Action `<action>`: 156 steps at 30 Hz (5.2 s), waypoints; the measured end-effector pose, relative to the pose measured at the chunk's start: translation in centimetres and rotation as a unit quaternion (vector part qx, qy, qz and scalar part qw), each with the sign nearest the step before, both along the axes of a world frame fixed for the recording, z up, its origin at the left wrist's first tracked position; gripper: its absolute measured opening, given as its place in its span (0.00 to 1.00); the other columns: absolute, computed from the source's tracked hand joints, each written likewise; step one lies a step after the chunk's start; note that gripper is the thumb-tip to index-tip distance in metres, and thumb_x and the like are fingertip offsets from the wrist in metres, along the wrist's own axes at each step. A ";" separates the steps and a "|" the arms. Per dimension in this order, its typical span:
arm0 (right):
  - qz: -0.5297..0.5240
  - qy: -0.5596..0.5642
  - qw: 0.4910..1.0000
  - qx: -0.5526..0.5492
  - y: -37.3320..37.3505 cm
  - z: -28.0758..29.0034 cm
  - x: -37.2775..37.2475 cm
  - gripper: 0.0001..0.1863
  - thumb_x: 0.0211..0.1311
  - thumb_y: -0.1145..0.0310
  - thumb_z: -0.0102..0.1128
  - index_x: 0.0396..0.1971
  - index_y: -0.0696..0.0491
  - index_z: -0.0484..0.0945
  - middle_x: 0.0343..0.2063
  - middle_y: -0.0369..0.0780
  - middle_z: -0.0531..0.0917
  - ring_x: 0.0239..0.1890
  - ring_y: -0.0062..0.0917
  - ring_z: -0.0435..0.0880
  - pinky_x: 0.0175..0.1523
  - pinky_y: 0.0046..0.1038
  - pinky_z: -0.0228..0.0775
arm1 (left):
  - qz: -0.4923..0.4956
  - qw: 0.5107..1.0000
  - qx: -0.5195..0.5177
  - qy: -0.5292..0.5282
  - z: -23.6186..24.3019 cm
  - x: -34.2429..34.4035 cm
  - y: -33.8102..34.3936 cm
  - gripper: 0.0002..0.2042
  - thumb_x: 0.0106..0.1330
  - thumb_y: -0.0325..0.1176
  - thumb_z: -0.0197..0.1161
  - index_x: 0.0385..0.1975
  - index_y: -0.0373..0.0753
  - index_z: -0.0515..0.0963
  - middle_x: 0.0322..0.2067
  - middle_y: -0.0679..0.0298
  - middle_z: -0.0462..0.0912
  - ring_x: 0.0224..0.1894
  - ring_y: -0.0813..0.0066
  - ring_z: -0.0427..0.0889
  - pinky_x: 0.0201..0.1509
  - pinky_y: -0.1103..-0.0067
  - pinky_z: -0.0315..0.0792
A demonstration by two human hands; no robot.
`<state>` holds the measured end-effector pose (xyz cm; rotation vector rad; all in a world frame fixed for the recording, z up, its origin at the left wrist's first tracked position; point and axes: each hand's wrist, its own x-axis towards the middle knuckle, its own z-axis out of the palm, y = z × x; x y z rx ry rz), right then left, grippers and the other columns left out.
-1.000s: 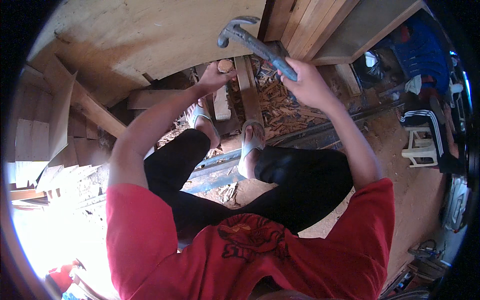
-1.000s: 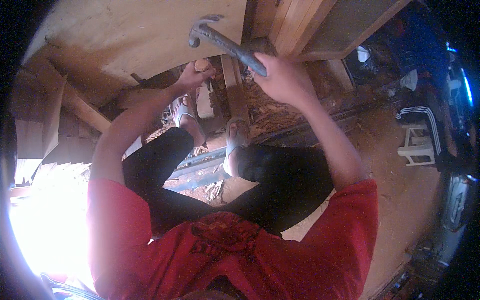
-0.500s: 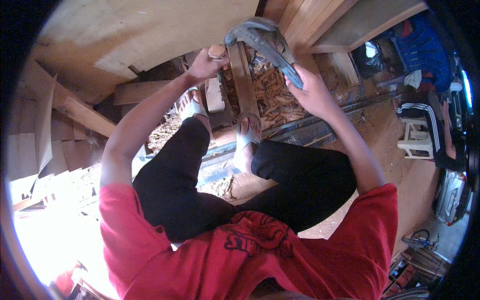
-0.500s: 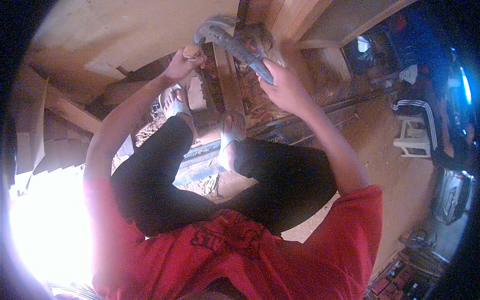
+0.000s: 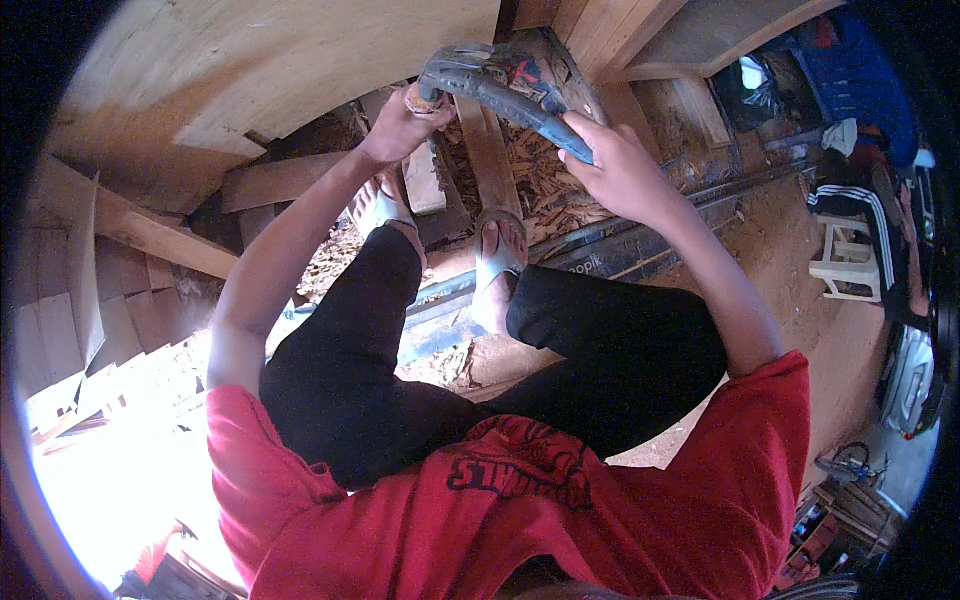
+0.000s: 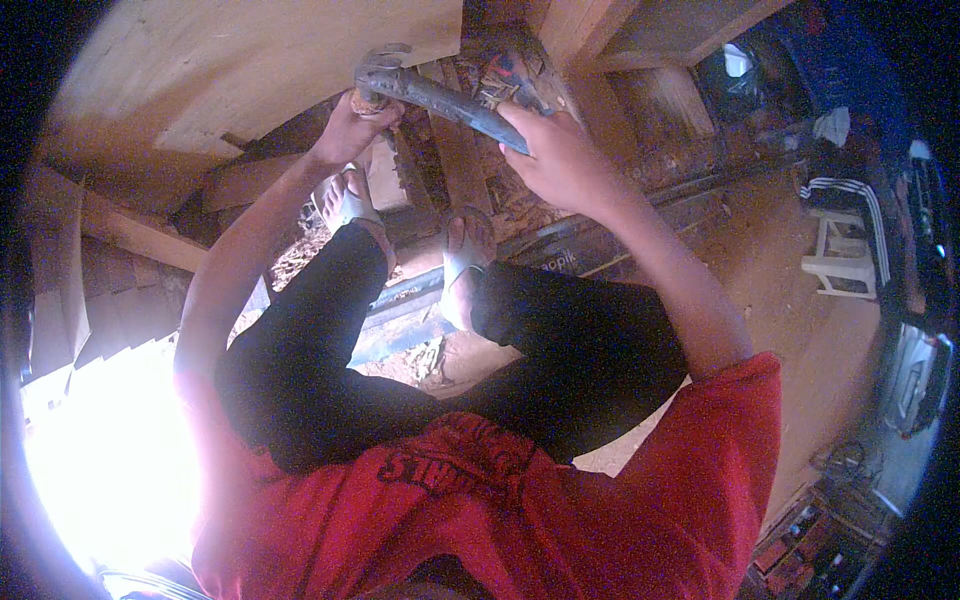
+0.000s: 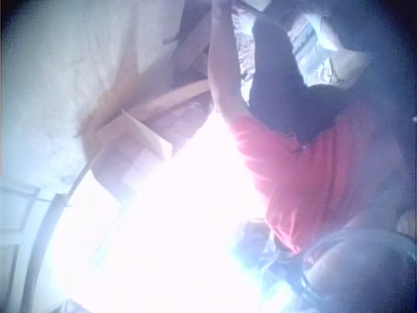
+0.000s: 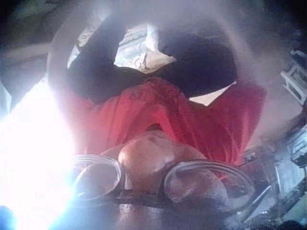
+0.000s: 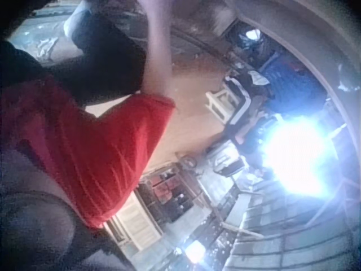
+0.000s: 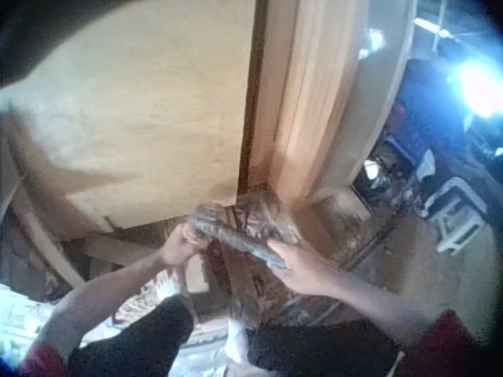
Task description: The person uses a hammer to drive a chisel into a wooden block, repeatedly striking and adjusting the wood. They remove small wood pieces and continue shaping the block with the chisel and hammer.
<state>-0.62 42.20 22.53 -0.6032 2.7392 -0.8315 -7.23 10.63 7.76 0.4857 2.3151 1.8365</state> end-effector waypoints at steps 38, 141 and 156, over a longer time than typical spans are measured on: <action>-0.053 -0.044 0.989 -0.133 0.9 -0.5 -0.7 0.05 0.70 0.74 0.62 0.41 0.56 0.77 0.29 0.36 0.79 0.35 0.19 0.78 0.45 0.28 0.73 | 0.048 0.995 -0.063 0.055 0.3 0.3 0.5 0.07 0.71 0.33 0.69 0.37 0.37 0.80 0.28 0.68 0.82 0.32 0.81 0.81 0.36 0.77 0.76; 0.115 -0.034 0.983 -0.141 -13.9 -24.9 -4.6 0.14 0.73 0.59 0.61 0.46 0.54 0.81 0.41 0.48 0.87 0.44 0.49 0.87 0.50 0.48 0.79 | -0.028 0.964 -0.257 -0.067 -6.1 5.2 -7.3 0.28 0.62 0.38 0.79 0.63 0.43 0.81 0.55 0.56 0.88 0.57 0.64 0.87 0.63 0.69 0.79; 0.164 -0.006 0.970 -0.177 -12.4 -23.9 -4.3 0.16 0.66 0.70 0.63 0.52 0.51 0.78 0.45 0.46 0.82 0.49 0.48 0.85 0.54 0.47 0.77 | -0.024 0.955 -0.280 -0.092 -5.4 5.2 -6.8 0.29 0.62 0.41 0.80 0.64 0.47 0.81 0.53 0.58 0.89 0.54 0.67 0.87 0.61 0.69 0.79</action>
